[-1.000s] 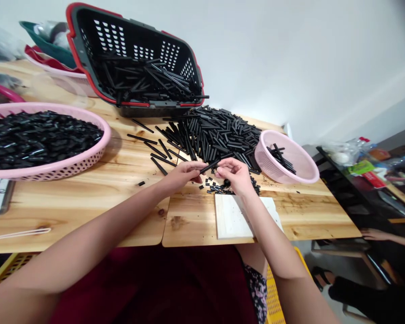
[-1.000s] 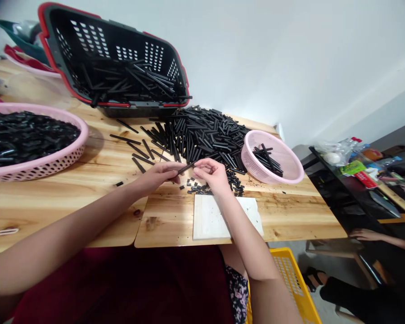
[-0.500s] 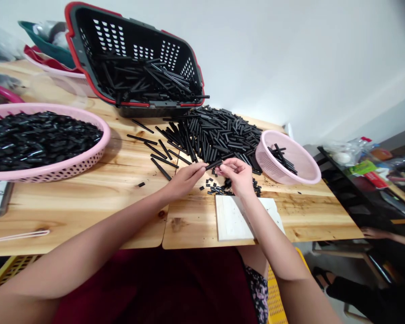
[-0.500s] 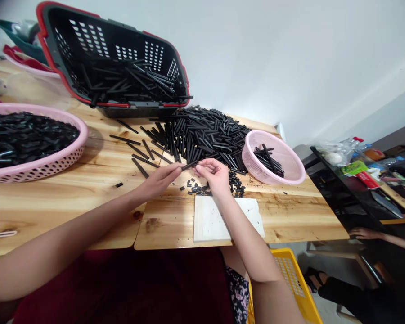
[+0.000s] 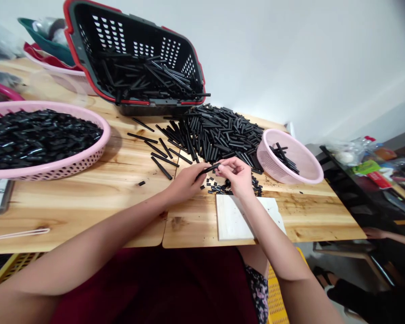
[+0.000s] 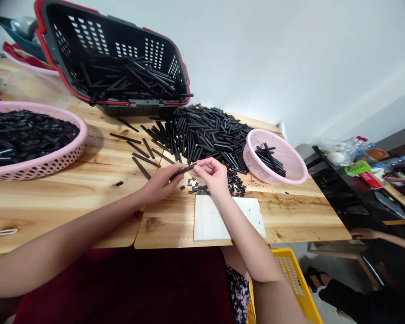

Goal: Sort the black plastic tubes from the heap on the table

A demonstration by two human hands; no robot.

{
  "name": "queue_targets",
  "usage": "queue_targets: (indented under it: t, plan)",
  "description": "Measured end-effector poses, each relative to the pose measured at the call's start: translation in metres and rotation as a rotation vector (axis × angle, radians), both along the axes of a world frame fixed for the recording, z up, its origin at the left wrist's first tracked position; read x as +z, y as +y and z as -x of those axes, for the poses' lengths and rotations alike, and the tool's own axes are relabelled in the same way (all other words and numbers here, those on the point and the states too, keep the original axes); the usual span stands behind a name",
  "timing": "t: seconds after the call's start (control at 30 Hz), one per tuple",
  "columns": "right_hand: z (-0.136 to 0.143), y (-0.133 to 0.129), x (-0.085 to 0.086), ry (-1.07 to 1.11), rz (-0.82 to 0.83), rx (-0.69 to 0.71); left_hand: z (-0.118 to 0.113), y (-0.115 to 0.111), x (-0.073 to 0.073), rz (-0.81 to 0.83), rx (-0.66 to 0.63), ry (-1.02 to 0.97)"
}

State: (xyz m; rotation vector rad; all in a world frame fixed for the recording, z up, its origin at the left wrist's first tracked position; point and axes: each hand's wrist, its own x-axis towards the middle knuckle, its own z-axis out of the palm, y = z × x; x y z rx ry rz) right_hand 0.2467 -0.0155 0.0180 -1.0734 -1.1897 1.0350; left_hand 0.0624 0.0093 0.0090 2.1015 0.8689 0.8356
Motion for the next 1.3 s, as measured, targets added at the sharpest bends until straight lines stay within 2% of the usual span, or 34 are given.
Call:
queue_targets:
  t: [0.2, 0.37, 0.47, 0.53, 0.63, 0.77, 0.87, 0.97, 1.03, 1.1, 1.23, 1.3]
  plan:
    - [0.008, -0.002, -0.002, -0.02, -0.023, 0.062, 0.0, -0.001, 0.004, -0.017, 0.065, 0.102]
    - [0.01, 0.001, -0.006, 0.062, 0.066, 0.129, 0.003, 0.005, 0.001, -0.076, 0.146, 0.209]
    - [0.008, 0.004, -0.009, 0.108, 0.086, 0.152, 0.005, 0.008, 0.0, -0.097, 0.137, 0.226]
    - [0.005, 0.005, -0.01, 0.066, 0.097, 0.162, 0.006, 0.009, 0.001, -0.112, 0.144, 0.216]
    - [-0.001, 0.006, -0.012, -0.249, 0.056, 0.168, 0.008, 0.012, 0.002, -0.13, 0.197, 0.188]
    - [-0.002, 0.006, -0.016, -0.904, -0.222, 0.291, 0.011, 0.016, 0.004, -0.136, 0.238, 0.123]
    - [0.001, 0.006, -0.018, -1.054, -0.304, 0.359, 0.013, 0.017, 0.005, -0.116, 0.235, 0.117]
    - [0.001, 0.006, -0.017, -0.9, -0.197, 0.235, 0.013, 0.016, 0.005, -0.102, 0.201, 0.125]
    - [-0.001, 0.004, -0.013, -0.671, -0.09, 0.096, 0.013, 0.015, 0.004, -0.117, 0.182, 0.137]
    - [-0.001, 0.002, -0.007, -0.455, -0.061, -0.001, 0.012, 0.014, 0.003, -0.138, 0.165, 0.154]
    - [0.003, -0.004, 0.005, -0.322, -0.152, 0.042, 0.008, 0.01, -0.001, -0.174, 0.125, 0.168]
    - [0.006, -0.006, 0.008, -0.28, -0.134, 0.08, 0.006, 0.008, -0.002, -0.186, 0.114, 0.178]
